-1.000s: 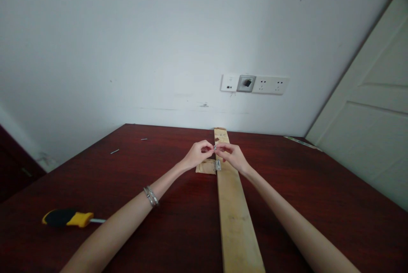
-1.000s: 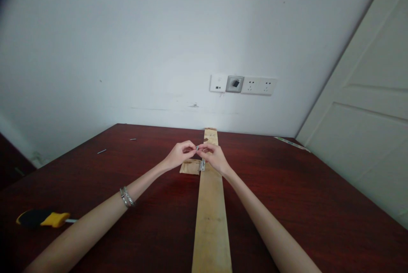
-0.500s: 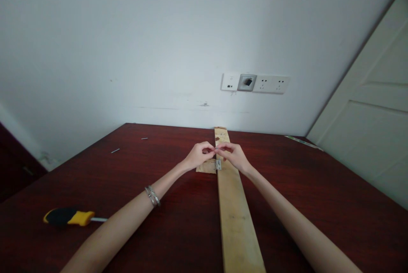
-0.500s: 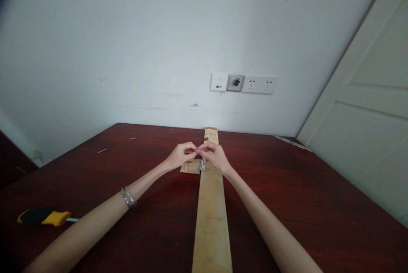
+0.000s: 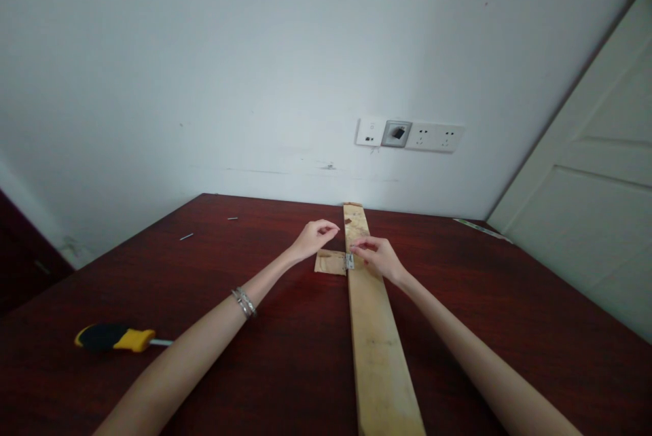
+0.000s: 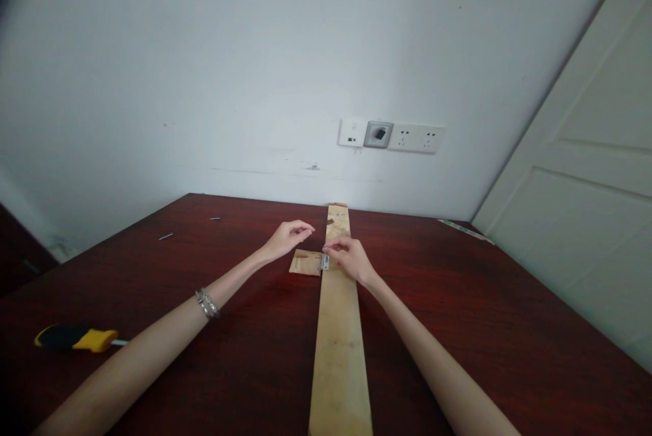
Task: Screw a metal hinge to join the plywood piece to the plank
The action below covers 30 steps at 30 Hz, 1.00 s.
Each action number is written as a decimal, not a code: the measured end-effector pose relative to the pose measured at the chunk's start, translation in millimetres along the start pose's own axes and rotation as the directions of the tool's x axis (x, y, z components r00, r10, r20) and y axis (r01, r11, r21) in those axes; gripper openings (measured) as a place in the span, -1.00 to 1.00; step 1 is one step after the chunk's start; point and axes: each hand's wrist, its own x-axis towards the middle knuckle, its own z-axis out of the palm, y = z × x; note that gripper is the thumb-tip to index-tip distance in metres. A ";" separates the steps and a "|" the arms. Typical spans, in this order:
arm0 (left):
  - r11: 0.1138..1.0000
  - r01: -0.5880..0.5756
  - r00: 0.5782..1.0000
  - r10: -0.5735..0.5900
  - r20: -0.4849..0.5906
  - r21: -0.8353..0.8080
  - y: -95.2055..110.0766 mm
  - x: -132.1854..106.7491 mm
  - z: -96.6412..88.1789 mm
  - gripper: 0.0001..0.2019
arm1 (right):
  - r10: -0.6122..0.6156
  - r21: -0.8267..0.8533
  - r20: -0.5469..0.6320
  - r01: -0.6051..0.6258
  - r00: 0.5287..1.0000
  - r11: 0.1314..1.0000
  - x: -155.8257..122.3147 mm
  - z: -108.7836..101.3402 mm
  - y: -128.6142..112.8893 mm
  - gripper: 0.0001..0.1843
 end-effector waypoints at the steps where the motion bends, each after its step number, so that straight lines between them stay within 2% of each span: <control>1: 1.000 0.012 1.000 -0.012 -0.013 -0.017 -1.0 0.8 -1.1 -0.79 | 0.016 -0.018 0.004 -0.015 1.000 1.000 -3.2 -0.9 2.0 -0.67; 6: 0.992 0.079 0.997 -0.080 -0.009 -0.101 -3.8 3.1 -4.3 -0.76 | 0.050 -0.070 0.012 -0.049 0.999 0.996 -15.8 -3.7 7.3 -0.69; 12: 0.983 0.130 0.991 -0.134 -0.022 -0.133 -6.9 5.2 -8.9 -0.76 | 0.003 -0.115 0.044 0.002 0.999 0.993 -15.2 -2.6 15.0 -0.70; 18: 0.980 0.147 0.989 -0.150 -0.013 -0.136 -8.8 5.4 -10.3 -0.75 | -0.029 -0.134 0.080 0.040 0.996 0.990 -13.8 -1.7 23.9 -0.75; 30: 0.979 0.148 0.989 -0.148 0.010 -0.141 -11.4 4.4 -9.1 -0.72 | -0.045 -0.179 0.105 0.063 0.993 0.982 -15.8 -0.4 22.3 -0.79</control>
